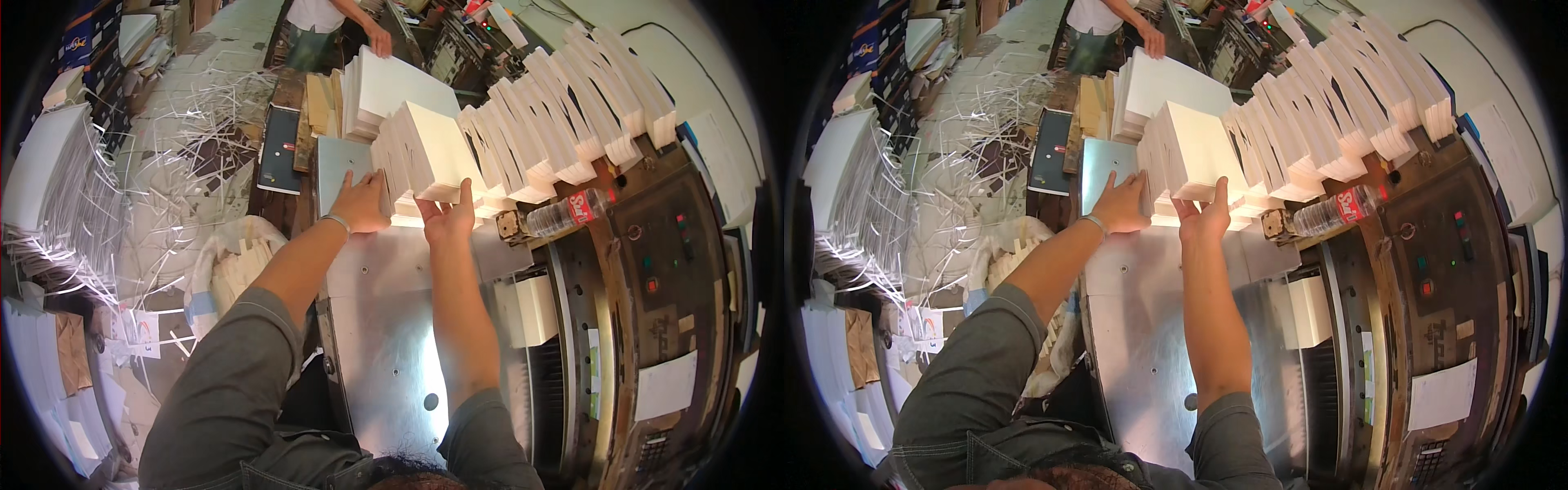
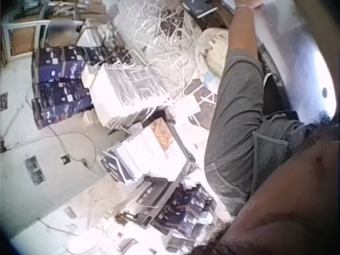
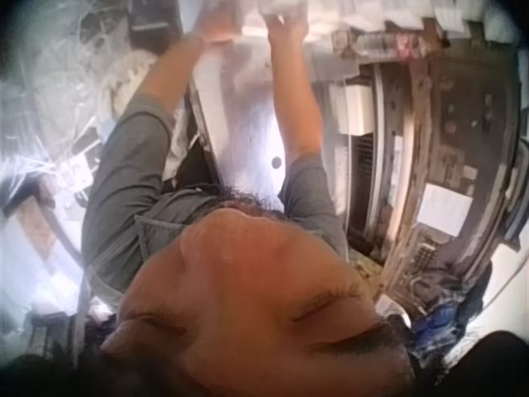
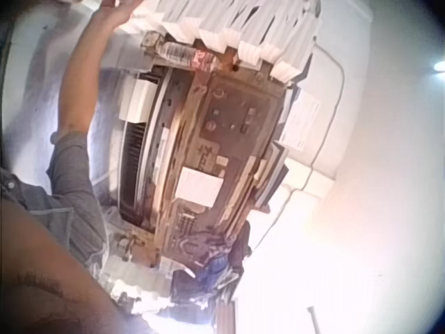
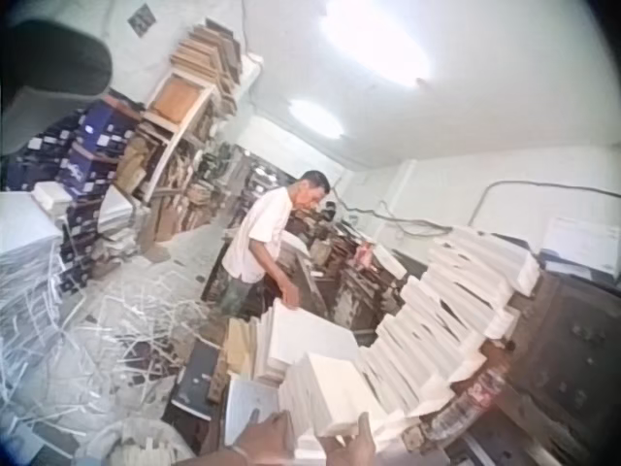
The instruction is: The person aligns stacks of paper blocks and loads them into a paper cutting machine. After cutting the paper, the person collects and discards the paper scrap strips, then removes and stacks the cut paper blocks.
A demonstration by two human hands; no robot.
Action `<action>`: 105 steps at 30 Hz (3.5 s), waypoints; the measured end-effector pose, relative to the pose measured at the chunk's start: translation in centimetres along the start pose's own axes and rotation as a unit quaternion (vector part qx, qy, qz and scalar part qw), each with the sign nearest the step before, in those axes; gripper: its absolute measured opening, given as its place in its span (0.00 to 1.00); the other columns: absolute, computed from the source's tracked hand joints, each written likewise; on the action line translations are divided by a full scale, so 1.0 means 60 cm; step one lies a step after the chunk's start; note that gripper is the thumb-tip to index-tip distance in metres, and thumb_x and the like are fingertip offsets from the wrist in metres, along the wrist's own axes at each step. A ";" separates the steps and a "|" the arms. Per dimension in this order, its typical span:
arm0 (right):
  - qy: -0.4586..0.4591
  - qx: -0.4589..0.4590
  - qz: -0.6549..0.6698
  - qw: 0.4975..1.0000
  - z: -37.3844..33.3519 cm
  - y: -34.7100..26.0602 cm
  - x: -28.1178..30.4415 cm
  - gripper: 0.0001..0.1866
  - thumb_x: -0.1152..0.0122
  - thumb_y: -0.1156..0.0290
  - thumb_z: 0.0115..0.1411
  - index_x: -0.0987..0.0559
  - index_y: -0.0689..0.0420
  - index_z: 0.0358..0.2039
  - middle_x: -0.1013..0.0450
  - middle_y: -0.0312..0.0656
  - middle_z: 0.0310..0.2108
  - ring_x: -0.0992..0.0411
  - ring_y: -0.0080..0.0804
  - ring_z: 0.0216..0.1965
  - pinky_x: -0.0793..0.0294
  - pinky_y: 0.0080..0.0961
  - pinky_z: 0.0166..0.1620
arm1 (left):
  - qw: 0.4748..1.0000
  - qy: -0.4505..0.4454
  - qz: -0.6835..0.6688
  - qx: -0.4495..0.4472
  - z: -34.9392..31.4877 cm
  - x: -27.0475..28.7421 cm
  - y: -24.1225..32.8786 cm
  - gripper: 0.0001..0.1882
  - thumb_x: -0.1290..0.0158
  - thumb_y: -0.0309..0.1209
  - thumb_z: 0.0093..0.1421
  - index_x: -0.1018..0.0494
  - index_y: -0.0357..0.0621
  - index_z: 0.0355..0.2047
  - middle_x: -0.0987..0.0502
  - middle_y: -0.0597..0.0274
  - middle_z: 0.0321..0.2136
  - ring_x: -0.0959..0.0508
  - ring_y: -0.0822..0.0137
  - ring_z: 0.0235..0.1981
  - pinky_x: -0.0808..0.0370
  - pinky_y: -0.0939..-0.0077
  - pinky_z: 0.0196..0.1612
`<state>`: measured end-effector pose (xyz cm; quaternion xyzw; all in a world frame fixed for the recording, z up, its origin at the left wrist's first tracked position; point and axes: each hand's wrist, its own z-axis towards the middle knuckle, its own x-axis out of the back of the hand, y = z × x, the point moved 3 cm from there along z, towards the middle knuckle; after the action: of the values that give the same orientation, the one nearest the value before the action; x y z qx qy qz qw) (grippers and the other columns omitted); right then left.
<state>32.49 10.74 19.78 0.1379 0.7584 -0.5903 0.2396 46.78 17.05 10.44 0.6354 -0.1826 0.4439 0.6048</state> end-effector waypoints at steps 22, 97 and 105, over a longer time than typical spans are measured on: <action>0.408 0.105 -0.113 0.900 -0.060 -0.277 0.747 0.45 0.29 0.45 0.61 0.36 0.54 0.70 0.34 0.50 0.56 0.32 0.46 0.54 0.20 0.49 0.50 | 0.999 0.034 0.001 -0.035 0.035 -0.035 -0.024 0.58 0.37 0.42 0.47 0.52 0.30 0.74 0.32 0.44 0.67 0.31 0.53 0.68 0.61 0.42 0.77; 0.000 0.132 -0.469 0.873 -0.667 0.027 0.515 0.55 0.28 0.61 0.48 0.44 0.58 0.74 0.26 0.62 0.51 0.24 0.55 0.52 0.24 0.41 0.54 | 0.907 -0.267 -0.246 -0.215 -0.452 -0.075 0.174 0.52 0.30 0.43 0.53 0.46 0.29 0.68 0.40 0.35 0.66 0.38 0.40 0.65 0.39 0.52 0.69; 0.051 0.126 -0.386 0.912 -0.813 -0.061 0.551 0.44 0.20 0.66 0.45 0.31 0.61 0.62 0.25 0.55 0.51 0.26 0.50 0.51 0.26 0.41 0.52 | 0.839 -0.337 -0.352 -0.243 -0.452 -0.061 0.220 0.46 0.30 0.37 0.53 0.40 0.33 0.67 0.33 0.41 0.64 0.30 0.45 0.62 0.33 0.53 0.66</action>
<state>-7.11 54.23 14.59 -0.1071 0.6831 -0.7195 -0.0653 25.38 38.53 12.16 0.5998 -0.2414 -0.0990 0.7565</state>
